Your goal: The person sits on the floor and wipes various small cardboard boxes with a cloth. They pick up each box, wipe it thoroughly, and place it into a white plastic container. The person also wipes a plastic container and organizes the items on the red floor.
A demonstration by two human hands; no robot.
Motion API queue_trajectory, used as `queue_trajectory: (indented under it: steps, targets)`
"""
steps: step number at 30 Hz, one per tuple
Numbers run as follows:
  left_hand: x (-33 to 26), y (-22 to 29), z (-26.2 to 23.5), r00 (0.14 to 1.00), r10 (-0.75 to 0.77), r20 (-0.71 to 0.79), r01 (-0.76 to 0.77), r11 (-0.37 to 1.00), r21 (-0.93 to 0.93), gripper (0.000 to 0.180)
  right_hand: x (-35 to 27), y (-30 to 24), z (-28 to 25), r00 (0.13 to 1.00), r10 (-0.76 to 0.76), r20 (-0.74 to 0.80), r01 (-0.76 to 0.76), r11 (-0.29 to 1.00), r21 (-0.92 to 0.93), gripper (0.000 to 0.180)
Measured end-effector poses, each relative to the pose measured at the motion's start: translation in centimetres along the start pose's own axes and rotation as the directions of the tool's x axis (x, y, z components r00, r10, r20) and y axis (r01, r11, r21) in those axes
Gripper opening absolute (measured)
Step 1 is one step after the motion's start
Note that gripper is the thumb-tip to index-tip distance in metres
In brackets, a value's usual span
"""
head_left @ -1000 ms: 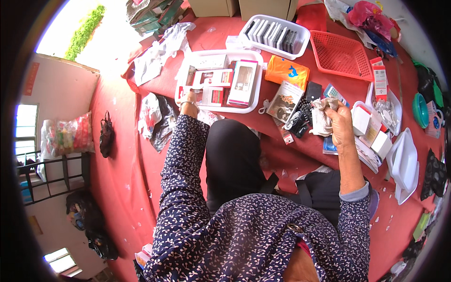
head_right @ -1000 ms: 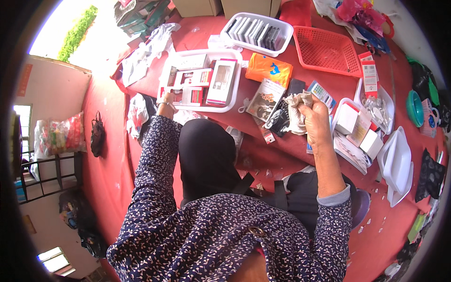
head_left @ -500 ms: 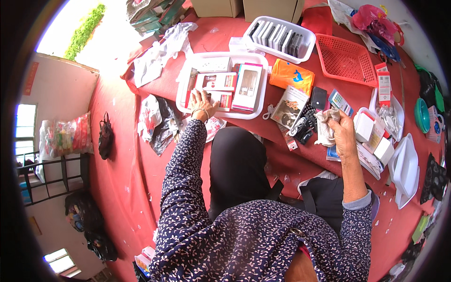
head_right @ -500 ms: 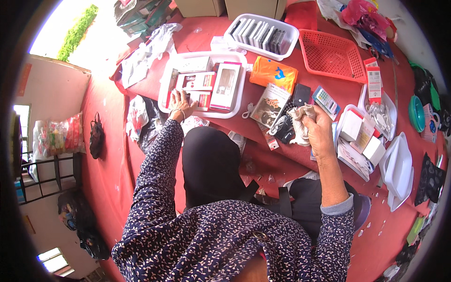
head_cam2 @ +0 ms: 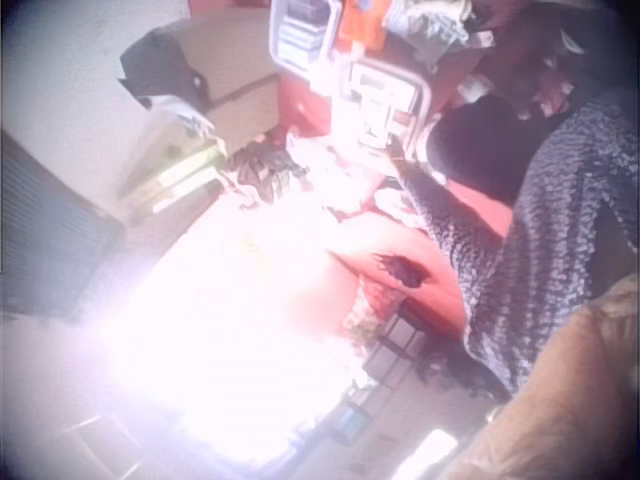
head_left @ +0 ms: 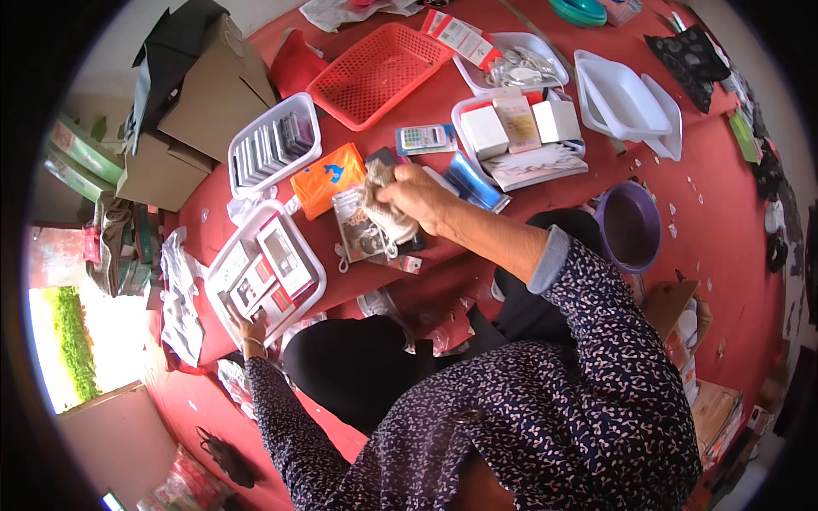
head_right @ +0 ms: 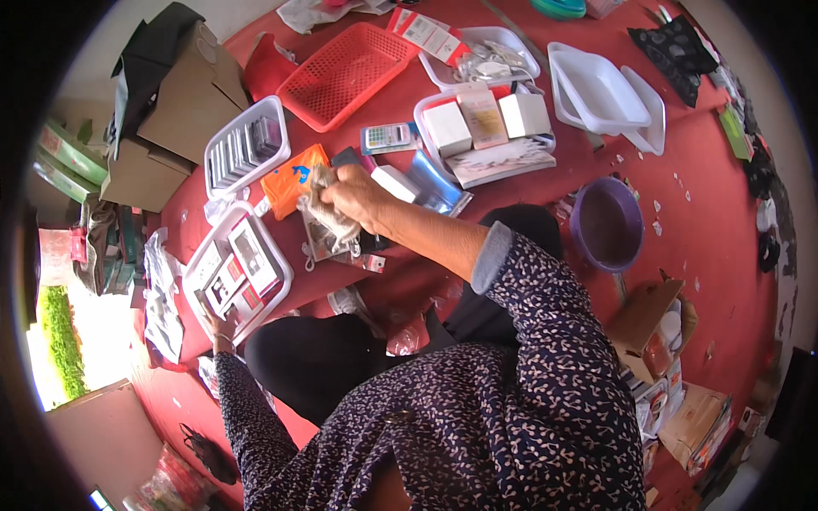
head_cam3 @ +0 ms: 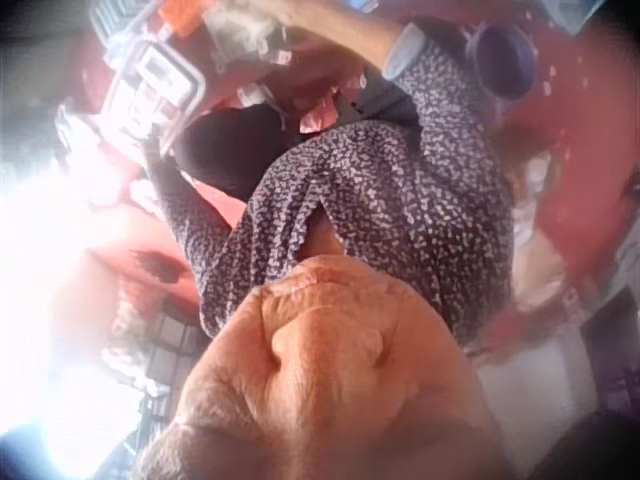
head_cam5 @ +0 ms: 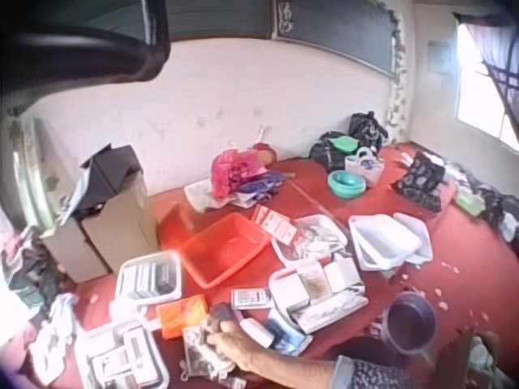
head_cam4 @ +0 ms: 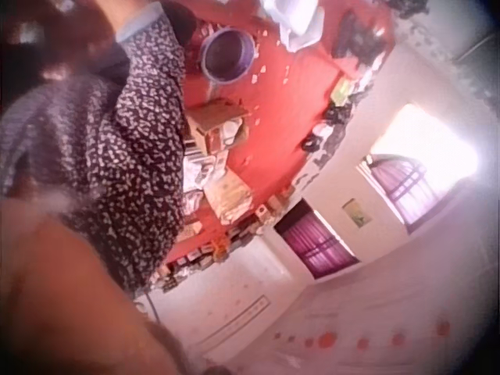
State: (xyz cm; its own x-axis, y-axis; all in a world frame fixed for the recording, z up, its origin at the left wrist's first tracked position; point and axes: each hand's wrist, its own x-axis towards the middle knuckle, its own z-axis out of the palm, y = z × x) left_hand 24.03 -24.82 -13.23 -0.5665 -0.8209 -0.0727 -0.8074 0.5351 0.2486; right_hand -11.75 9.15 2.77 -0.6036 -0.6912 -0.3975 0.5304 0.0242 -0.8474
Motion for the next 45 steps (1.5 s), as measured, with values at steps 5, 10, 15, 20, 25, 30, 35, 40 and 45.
queue_trajectory:
  steps: [5,10,15,20,25,30,35,40,45]
  targets:
    - [3.2,10.3,-6.2,0.997,0.036,0.063,-0.016,0.955,-0.295,0.062,2.8,-2.0,-5.3,0.998,-0.044,-0.044,0.058,0.906,0.419,0.024]
    - [-2.5,22.5,-7.2,0.937,0.349,-0.018,-0.15,0.356,-0.923,0.042,0.1,-4.6,-3.7,0.996,-0.045,-0.079,0.071,0.924,0.375,0.024]
    - [-7.7,34.0,-1.7,0.489,0.865,0.109,-0.642,0.442,-0.626,0.023,0.8,-7.0,-9.5,0.96,-0.278,0.043,0.207,0.8,0.564,0.024]
    - [-7.0,35.5,0.0,0.619,0.649,0.442,-0.432,0.752,-0.499,0.036,-3.1,-10.0,-16.1,0.91,-0.328,-0.253,0.415,0.71,0.57,0.017]
    - [-6.5,37.1,1.0,0.552,0.647,0.526,-0.537,0.758,-0.369,0.04,-7.3,-10.0,-24.4,0.837,-0.293,-0.462,0.505,0.74,0.445,0.024]
    - [-6.8,39.4,1.5,0.472,0.648,0.598,-0.55,0.746,-0.375,0.039,-5.7,-6.8,-30.2,0.765,-0.078,-0.64,0.288,0.929,0.231,0.02]
    - [-6.5,41.1,2.6,0.428,0.789,0.441,-0.626,0.611,-0.485,0.035,4.1,-10.6,-29.4,0.747,-0.461,-0.479,0.076,0.775,-0.627,0.036]
    - [-7.2,39.8,0.8,0.458,0.714,0.529,-0.641,0.678,-0.36,0.033,19.0,-13.0,-28.2,0.743,-0.644,-0.183,0.028,0.303,-0.953,0.062]
    - [-6.8,39.3,-1.8,0.328,0.771,0.546,-0.806,0.529,-0.264,0.032,30.6,-13.5,-37.1,0.623,-0.768,0.149,0.225,-0.006,-0.974,0.071]
